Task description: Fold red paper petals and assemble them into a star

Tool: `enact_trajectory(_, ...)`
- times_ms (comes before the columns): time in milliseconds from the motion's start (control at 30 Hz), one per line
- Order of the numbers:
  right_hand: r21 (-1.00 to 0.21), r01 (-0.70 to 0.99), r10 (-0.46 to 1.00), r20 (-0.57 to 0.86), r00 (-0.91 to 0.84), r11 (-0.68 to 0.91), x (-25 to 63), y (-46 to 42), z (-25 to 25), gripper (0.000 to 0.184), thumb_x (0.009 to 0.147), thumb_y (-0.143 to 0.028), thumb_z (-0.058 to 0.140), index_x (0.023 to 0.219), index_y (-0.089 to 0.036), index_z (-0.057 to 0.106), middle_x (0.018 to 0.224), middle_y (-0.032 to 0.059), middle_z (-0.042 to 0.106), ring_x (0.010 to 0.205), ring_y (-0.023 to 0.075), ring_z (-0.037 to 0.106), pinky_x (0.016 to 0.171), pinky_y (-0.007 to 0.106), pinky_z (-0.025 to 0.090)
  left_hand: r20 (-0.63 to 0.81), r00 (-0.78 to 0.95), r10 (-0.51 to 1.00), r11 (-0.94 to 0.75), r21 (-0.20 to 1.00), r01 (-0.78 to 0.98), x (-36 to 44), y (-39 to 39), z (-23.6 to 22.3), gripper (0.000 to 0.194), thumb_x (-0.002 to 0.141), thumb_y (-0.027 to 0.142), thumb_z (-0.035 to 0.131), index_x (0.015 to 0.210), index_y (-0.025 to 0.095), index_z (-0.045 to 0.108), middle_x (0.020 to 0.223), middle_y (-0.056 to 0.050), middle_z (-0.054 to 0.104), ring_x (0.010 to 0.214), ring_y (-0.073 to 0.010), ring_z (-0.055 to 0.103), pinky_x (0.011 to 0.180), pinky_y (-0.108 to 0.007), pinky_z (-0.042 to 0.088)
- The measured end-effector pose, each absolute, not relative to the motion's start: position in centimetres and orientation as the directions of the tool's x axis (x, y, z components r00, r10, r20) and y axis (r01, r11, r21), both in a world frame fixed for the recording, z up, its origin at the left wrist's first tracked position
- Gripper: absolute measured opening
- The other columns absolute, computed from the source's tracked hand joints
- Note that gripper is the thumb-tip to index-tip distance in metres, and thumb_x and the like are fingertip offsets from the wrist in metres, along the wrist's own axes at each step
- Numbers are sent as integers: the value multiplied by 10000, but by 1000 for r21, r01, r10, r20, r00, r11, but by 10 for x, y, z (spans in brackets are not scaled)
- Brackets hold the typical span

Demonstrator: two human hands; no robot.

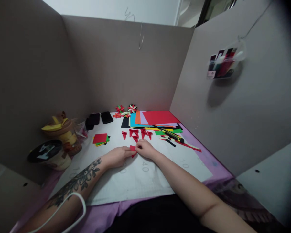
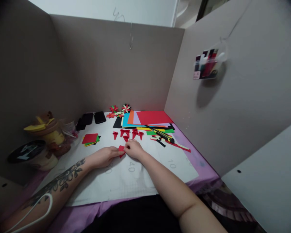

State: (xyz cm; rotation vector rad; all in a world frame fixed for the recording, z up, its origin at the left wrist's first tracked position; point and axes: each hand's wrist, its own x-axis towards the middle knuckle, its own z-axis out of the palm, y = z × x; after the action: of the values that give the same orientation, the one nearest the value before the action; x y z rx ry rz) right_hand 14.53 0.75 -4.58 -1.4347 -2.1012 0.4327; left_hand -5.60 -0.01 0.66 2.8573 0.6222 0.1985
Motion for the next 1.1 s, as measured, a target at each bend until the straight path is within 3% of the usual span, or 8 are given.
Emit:
enact_trajectory(300, -566, 746, 934, 260, -244, 352, 148, 8, -43, 103, 733, -149, 576, 632, -159, 595, 730, 17, 532, 744, 142, 471, 683, 248, 361, 61, 919, 390, -907, 199, 372, -55, 3, 2, 396, 843, 144, 392, 1183, 257, 561, 1070, -50, 607, 922, -183, 567, 798, -248, 410)
enact_trajectory(500, -523, 789, 943, 253, -218, 322, 144, 8, -45, 105, 748, -158, 554, 646, -159, 582, 752, 26, 531, 772, 147, 463, 721, 257, 355, 45, 925, 377, -918, 152, 367, -54, 1, 4, 424, 784, 89, 428, 1143, 252, 582, 1076, -46, 606, 926, -187, 569, 790, -246, 410)
enact_trajectory(700, -486, 824, 952, 235, -198, 292, 140, 6, -43, 107, 769, -157, 540, 673, -155, 587, 785, 39, 533, 793, 155, 458, 735, 257, 355, 91, 922, 376, -916, 188, 355, -54, 0, 5, 360, 792, 117, 431, 1068, 246, 622, 1019, -46, 630, 886, -184, 591, 780, -244, 421)
enact_trajectory(933, -449, 855, 959, 228, -170, 258, 137, 6, -43, 106, 775, -148, 534, 683, -158, 588, 795, 51, 537, 782, 162, 455, 713, 261, 349, 79, 927, 366, -922, 167, 350, -55, 1, 6, 439, 742, 76, 436, 1106, 249, 610, 1052, -54, 622, 888, -188, 595, 762, -248, 436)
enact_trajectory(1100, -423, 868, 956, 235, -173, 261, 137, 7, -44, 104, 775, -148, 528, 697, -157, 596, 798, 51, 542, 771, 158, 454, 712, 262, 350, 93, 926, 365, -922, 173, 346, -55, 0, 7, 389, 767, 123, 449, 1102, 240, 608, 1016, -64, 627, 877, -188, 595, 770, -250, 439)
